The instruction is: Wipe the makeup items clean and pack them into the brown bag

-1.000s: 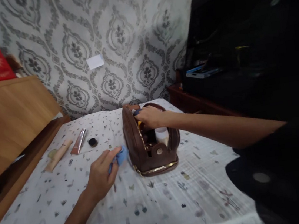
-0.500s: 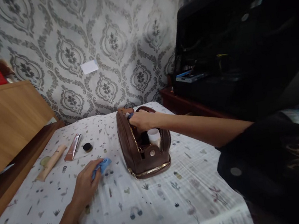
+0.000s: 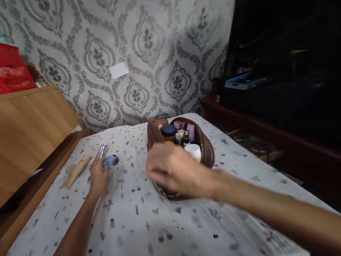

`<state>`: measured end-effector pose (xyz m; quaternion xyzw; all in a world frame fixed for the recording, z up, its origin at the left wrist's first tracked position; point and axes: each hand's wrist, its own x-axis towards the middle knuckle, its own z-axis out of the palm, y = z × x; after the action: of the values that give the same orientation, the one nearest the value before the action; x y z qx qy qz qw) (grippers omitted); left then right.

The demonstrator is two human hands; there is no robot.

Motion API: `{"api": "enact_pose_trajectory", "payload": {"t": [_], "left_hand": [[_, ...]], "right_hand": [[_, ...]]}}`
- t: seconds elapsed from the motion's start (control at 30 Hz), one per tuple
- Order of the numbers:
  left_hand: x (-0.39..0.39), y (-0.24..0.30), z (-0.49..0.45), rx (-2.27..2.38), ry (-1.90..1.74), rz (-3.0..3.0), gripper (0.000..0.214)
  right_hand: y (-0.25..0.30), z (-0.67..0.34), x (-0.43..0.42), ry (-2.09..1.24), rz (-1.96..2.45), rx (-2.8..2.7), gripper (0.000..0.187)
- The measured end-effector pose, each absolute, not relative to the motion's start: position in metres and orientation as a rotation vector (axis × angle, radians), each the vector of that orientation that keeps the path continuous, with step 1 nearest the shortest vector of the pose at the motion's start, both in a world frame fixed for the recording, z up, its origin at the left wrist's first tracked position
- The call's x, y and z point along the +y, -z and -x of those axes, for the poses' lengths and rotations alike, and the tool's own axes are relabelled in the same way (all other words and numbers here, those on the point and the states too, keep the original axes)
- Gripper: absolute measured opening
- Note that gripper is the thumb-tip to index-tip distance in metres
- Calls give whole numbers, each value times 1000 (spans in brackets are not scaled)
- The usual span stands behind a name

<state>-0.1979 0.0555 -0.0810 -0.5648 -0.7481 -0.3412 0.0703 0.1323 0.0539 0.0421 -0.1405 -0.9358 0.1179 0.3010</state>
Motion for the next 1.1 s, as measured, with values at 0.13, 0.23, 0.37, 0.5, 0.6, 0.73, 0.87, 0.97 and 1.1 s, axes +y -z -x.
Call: {"api": "enact_pose_trajectory", "payload": {"t": [0.13, 0.23, 0.37, 0.5, 0.6, 0.73, 0.87, 0.97, 1.1], "left_hand": [[89, 83, 215, -2320, 1019, 1636, 42], [109, 88, 219, -2362, 994, 1713, 43], [121, 94, 215, -2415, 979, 1827, 41], [113, 90, 209, -2414, 1046, 1881, 38], [88, 80, 193, -2397, 1113, 1996, 43], [33, 72, 155, -2241, 1438, 2383, 47], [-8, 75, 125, -2168, 1534, 2526, 43], [-17, 80, 121, -2204, 1540, 2422, 41], [-18, 84, 121, -2174, 1540, 2318, 37]], "right_hand": [[20, -93, 27, -440, 167, -2627, 27], [51, -64, 33, -734, 375, -2561, 14], [82, -40, 46, -1223, 635, -2205, 9], [110, -34, 50, -1429, 705, -1891, 9], [122, -34, 50, -1516, 698, -1745, 22], [121, -35, 49, -1624, 646, -1502, 54], [114, -38, 47, -1717, 475, -1558, 39], [112, -40, 45, -1760, 454, -1558, 38], [115, -39, 46, -1776, 498, -1487, 50]]}}
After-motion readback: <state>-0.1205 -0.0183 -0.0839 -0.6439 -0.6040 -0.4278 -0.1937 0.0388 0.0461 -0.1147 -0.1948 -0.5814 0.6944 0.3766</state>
